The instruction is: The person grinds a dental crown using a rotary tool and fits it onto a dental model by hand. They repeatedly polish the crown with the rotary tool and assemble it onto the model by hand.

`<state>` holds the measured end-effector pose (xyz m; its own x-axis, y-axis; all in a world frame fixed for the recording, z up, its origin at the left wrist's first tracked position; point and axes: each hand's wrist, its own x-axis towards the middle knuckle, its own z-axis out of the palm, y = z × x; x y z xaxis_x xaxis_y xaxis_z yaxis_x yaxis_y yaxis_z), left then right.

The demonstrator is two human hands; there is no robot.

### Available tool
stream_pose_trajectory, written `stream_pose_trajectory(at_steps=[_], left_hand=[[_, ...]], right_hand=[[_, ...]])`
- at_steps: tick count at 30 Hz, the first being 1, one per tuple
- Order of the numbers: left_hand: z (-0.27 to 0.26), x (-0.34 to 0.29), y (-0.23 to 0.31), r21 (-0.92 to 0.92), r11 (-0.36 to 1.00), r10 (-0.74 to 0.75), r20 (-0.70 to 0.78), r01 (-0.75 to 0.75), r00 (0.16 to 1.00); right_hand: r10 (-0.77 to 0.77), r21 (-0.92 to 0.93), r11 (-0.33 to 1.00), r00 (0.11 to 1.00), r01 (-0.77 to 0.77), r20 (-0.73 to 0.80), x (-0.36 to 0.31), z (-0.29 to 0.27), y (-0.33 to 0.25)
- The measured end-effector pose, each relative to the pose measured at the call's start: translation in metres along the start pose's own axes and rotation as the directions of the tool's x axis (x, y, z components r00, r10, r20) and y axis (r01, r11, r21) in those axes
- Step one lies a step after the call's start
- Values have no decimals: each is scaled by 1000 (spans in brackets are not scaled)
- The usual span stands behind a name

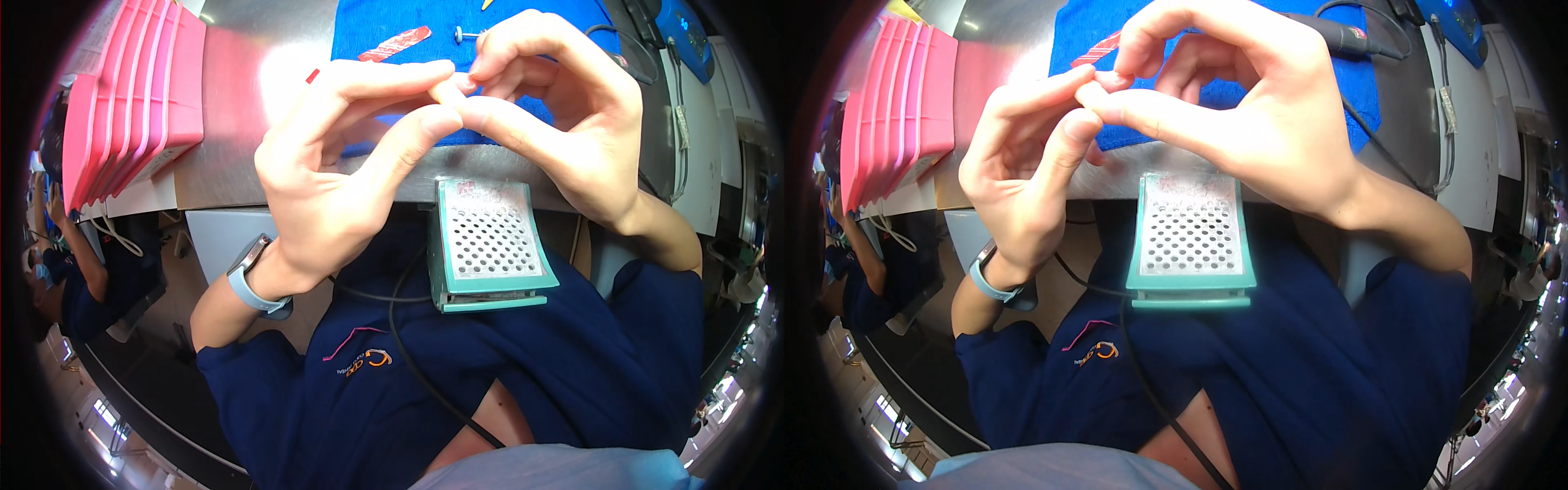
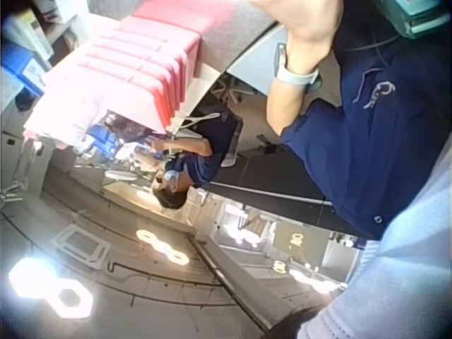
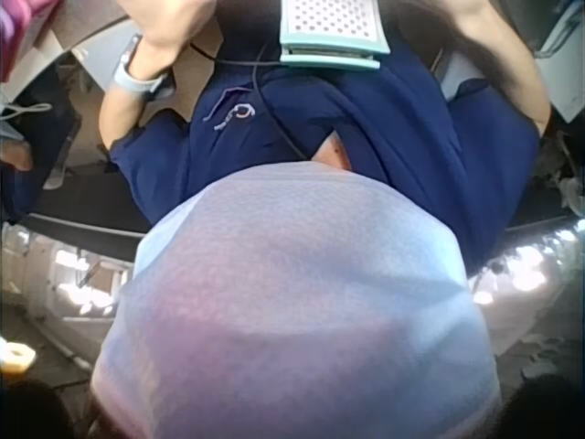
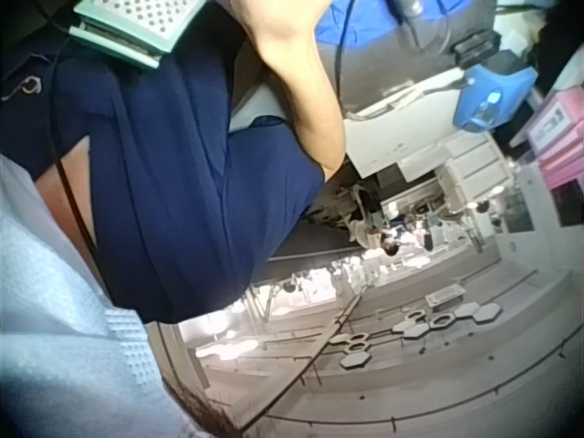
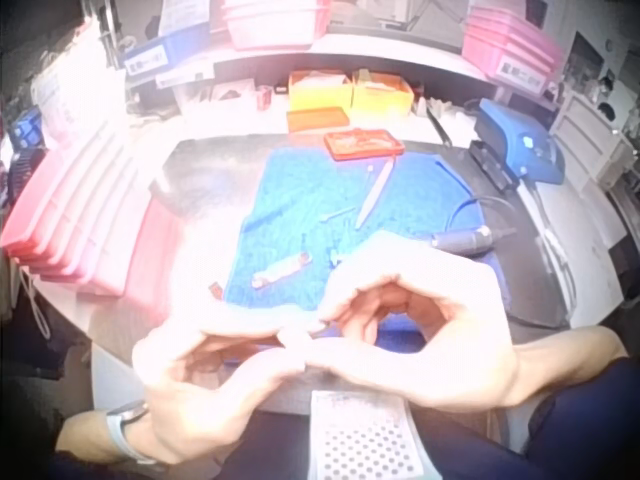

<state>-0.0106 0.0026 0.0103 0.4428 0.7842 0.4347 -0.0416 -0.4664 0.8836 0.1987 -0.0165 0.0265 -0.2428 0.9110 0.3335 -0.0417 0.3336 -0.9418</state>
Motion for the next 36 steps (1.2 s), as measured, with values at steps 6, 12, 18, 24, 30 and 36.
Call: stream_pose_trajectory(at_steps=[6, 12, 18, 24, 30, 36], left_hand=[[-2, -1, 4, -53, 996, -70, 3, 70, 998], [0, 2, 6, -78, 989, -127, 27, 129, 992], [0, 2, 1, -197, 973, -118, 16, 119, 993], [0, 3, 2, -161, 978, -130, 14, 130, 991], [-1, 5, 4, -167, 972, -152, 74, 162, 986], [-2, 2, 6, -166, 974, -149, 45, 154, 988]], right_hand=[[-75, -94, 993, 997, 77, 23, 1, 0, 5], [-54, -68, 996, 998, 55, 20, 1, 1, 3], [-25, -217, 975, 993, 50, 118, 10, 0, -8], [-65, -323, 938, 981, 123, 184, 14, -5, -5], [-175, -151, 965, 956, 214, 236, 14, -13, 8], [-291, -160, 932, 934, 326, 209, 21, -8, 8]])
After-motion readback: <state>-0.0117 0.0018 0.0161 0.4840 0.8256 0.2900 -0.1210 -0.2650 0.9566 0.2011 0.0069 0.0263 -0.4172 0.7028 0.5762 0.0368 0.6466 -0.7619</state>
